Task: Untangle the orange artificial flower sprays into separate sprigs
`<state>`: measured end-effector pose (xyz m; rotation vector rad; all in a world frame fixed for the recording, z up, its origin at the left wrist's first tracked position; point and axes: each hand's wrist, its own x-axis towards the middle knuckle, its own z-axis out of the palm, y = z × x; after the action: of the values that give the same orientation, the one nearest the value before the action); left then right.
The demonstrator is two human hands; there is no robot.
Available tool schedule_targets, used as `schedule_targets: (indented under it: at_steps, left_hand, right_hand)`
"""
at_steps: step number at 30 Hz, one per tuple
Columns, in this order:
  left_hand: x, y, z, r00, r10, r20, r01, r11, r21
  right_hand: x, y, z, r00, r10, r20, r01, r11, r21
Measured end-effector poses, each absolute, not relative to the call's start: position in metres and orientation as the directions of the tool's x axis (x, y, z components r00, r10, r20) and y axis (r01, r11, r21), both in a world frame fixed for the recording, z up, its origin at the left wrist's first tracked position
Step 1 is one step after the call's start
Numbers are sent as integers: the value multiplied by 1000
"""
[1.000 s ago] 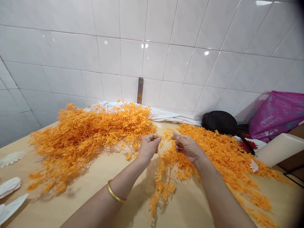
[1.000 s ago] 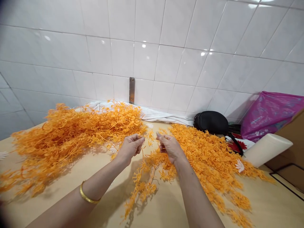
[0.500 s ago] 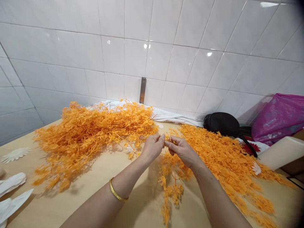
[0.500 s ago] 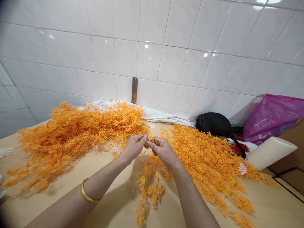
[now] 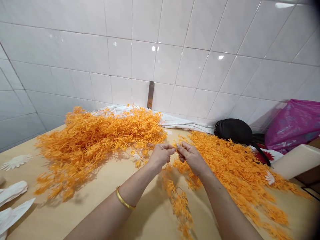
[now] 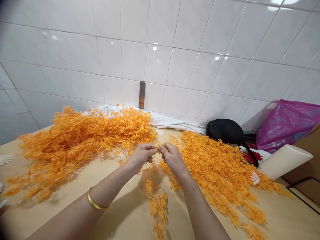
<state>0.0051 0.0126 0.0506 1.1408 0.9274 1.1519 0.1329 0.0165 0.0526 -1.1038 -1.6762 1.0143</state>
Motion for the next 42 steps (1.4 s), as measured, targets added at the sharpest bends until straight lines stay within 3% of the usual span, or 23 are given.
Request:
schedule_targets:
  at_steps: [5, 9, 14, 18, 24, 27, 31, 36, 38, 42]
  left_hand:
    - [10, 11, 49, 212, 976, -40, -234, 91, 968]
    - [15, 7, 50, 168, 986, -3, -175, 33, 984]
    - [22, 4, 45, 76, 992, 98, -146, -86, 986]
    - [25, 5, 41, 24, 993, 113, -193, -106, 975]
    - [22, 6, 41, 42, 998, 57, -288, -42, 957]
    - [22, 5, 41, 64, 998, 5, -335, 17, 942]
    - [23, 4, 41, 108, 993, -38, -358, 75, 931]
    - [25, 4, 41, 69, 997, 21, -327, 3, 945]
    - [26, 4, 41, 57, 997, 51, -309, -31, 950]
    - [27, 2, 44, 45, 996, 83, -258, -68, 964]
  right_hand:
    - [128, 17, 50, -128, 910, 395, 562, 395, -726]
    - [122, 15, 48, -28, 868, 495, 666, 385, -639]
    - [117, 15, 44, 108, 812, 573, 710, 340, -616]
    - [119, 17, 44, 112, 818, 564, 698, 339, -631]
    - [122, 18, 44, -15, 906, 423, 443, 385, -809]
    - [120, 18, 41, -65, 917, 393, 400, 385, -832]
    - [119, 19, 34, 2, 883, 469, 538, 395, -745]
    - [115, 15, 32, 35, 758, 652, 795, 374, -478]
    - [111, 13, 34, 50, 747, 663, 813, 355, -461]
    - [110, 15, 38, 144, 778, 611, 774, 296, -559]
